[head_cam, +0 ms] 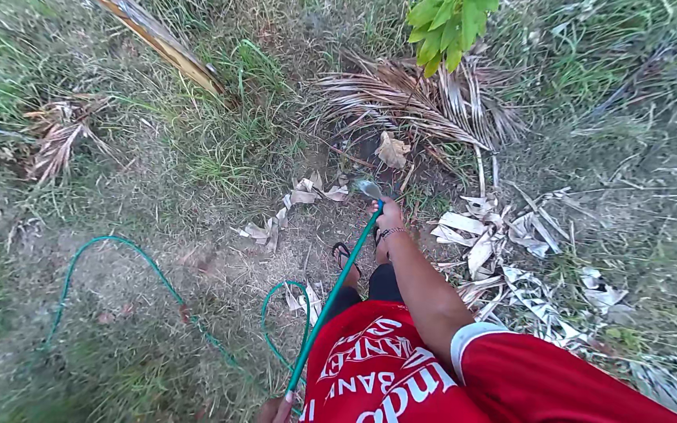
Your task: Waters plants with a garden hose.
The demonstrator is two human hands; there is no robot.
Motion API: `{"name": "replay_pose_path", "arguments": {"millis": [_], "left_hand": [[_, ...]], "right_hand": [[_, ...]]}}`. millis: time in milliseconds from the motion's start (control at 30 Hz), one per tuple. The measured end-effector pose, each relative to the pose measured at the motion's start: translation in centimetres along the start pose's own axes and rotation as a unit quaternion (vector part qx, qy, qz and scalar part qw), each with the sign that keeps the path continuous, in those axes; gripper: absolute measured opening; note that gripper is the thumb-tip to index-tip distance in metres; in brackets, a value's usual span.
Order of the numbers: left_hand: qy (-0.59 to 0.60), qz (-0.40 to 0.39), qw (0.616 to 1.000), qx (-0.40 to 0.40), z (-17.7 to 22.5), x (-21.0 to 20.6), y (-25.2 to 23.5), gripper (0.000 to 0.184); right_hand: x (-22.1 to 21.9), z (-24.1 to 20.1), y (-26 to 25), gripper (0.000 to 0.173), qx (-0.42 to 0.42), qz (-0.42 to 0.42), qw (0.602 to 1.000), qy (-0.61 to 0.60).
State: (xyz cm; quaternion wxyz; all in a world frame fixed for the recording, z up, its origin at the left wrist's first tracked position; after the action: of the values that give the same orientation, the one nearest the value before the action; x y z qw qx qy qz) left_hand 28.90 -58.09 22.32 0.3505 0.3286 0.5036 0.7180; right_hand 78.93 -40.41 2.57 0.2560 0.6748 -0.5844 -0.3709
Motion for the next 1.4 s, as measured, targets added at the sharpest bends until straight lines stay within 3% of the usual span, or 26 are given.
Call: {"name": "replay_pose_path", "arguments": {"millis": [100, 233, 500, 700, 900, 1033, 1167, 1300, 1400], "left_hand": [[-0.008, 0.002, 1.0, 0.018, 2.1, 0.8, 0.8, 0.053], [0.007, 0.001, 1.0, 0.021, 2.3, 1.2, 0.6, 0.053], [0.007, -0.007, 1.0, 0.009, -2.2, 1.4, -1.9, 0.057], [-0.018, -0.01, 1.0, -0.006, -2.9, 2.2, -3.0, 0.058], [-0.025, -0.009, 1.0, 0.005, 0.8, 3.3, -0.1, 0.053], [-0.039, -0.013, 0.999, -0.011, 0.3, 3.7, 0.5, 0.053], [-0.028, -0.029, 0.999, 0.002, -4.7, 4.3, -1.2, 0.056], [-0.067, -0.035, 0.996, 0.044, -2.3, 5.2, -1.4, 0.055], [-0.09, -0.037, 0.995, 0.024, -1.8, 5.4, -3.7, 0.058]], "right_hand": [[-2.6, -0.6, 0.5, 0.01, 0.0, -0.053, 0.998, -0.021], [-4.2, -0.7, 0.6, 0.009, -0.006, -0.059, 0.998, -0.027], [0.5, 0.0, -0.3, 0.012, 0.041, 0.004, 0.998, -0.04], [0.5, -0.9, 0.2, 0.012, 0.073, -0.021, 0.995, -0.061], [0.5, 0.2, 0.8, 0.011, 0.065, -0.02, 0.996, -0.062], [2.1, 2.2, 0.5, 0.01, 0.024, -0.012, 0.999, -0.029], [5.0, 3.9, 0.2, 0.008, -0.012, 0.029, 0.999, -0.021], [9.3, 3.6, 0.0, 0.013, -0.002, 0.103, 0.994, -0.043], [10.9, -0.1, 2.5, 0.014, 0.014, 0.167, 0.984, -0.064]]}}
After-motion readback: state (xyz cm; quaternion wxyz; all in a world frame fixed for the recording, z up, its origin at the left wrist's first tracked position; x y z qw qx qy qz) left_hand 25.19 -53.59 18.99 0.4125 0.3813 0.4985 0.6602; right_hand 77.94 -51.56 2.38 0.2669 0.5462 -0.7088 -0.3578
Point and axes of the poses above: each hand's wrist, its own y-axis away from the middle knuckle, its own x-axis out of the back of the hand, z = x × y, the point moved 3 cm from there along -y, towards the middle knuckle, and after that the axes turned 14 degrees about x, right-handed, at the moved point
